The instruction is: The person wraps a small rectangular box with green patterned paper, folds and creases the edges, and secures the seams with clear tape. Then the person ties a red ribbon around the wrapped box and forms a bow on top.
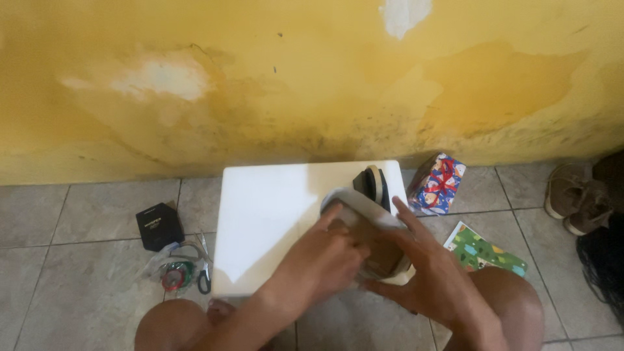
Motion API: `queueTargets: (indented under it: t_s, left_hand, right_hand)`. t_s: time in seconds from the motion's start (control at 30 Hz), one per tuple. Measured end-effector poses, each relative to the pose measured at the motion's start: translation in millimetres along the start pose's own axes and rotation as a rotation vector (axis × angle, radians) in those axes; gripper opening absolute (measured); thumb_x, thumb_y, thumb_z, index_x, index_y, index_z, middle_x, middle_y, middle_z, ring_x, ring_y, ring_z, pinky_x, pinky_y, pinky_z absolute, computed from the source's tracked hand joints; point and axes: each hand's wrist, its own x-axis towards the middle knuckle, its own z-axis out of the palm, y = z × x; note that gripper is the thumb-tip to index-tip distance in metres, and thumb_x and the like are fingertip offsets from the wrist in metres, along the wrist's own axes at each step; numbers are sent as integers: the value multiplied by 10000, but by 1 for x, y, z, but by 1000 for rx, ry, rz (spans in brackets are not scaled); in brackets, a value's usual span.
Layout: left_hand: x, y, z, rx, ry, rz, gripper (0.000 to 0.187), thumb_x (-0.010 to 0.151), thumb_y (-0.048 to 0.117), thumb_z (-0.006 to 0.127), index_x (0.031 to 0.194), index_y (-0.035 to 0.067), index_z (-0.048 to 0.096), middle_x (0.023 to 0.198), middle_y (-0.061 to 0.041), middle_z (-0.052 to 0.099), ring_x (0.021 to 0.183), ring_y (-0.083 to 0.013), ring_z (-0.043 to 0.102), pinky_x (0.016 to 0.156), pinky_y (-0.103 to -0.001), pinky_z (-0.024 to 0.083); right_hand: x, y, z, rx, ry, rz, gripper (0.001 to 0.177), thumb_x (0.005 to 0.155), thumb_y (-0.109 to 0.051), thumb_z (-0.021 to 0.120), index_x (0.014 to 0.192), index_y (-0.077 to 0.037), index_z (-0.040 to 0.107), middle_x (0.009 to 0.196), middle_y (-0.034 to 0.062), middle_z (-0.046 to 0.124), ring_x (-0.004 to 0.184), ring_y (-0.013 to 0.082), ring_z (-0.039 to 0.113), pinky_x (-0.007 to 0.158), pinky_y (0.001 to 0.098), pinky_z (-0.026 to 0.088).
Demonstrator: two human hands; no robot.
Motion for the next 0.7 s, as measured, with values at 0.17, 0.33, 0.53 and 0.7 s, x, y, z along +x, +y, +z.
queueTargets:
  t_s: [0.17, 0.33, 0.53, 0.7]
  left_hand:
    - [-24, -51, -11, -676, 295, -391, 1229, 569, 440, 950, 1543, 154, 257, 1614, -160, 322, 1446, -343, 325, 1195, -514, 198]
    - [-6, -69, 31, -941, 21, -547, 1478, 484, 439, 987, 1647, 208, 104, 1695, -96, 253, 1525, -305, 261, 1228, -496, 220]
    - [-19, -60, 50, -1066, 59, -624, 1155, 533, 478, 931, 1526, 137, 451, 1524, -116, 567, 1462, -288, 461, 1191, -513, 328]
    - [-41, -36, 52, -1049, 416, -571, 1037, 591, 503, 928, 1432, 57, 516, 1329, -171, 706, 1310, -288, 649, 1120, -465, 510]
  right_hand:
    - [-12, 20, 27, 174, 99, 295, 847, 631, -362, 942, 1320, -81, 539, 1378, 148, 605, 1279, 311, 638, 1027, 383, 545]
    - [-18, 43, 55, 444, 197, 59, 1088, 660, -308, 951, 1466, 30, 304, 1329, 190, 518, 1252, 295, 566, 1025, 368, 506]
    - [-14, 51, 60, 690, -91, 226, 570, 814, -52, 832, 1338, -39, 607, 1283, 140, 725, 1227, 247, 674, 1051, 379, 554]
    - [5, 48, 62, 710, -85, 299, 654, 769, -31, 806, 1360, -78, 530, 1286, 78, 677, 1241, 189, 634, 1050, 386, 474]
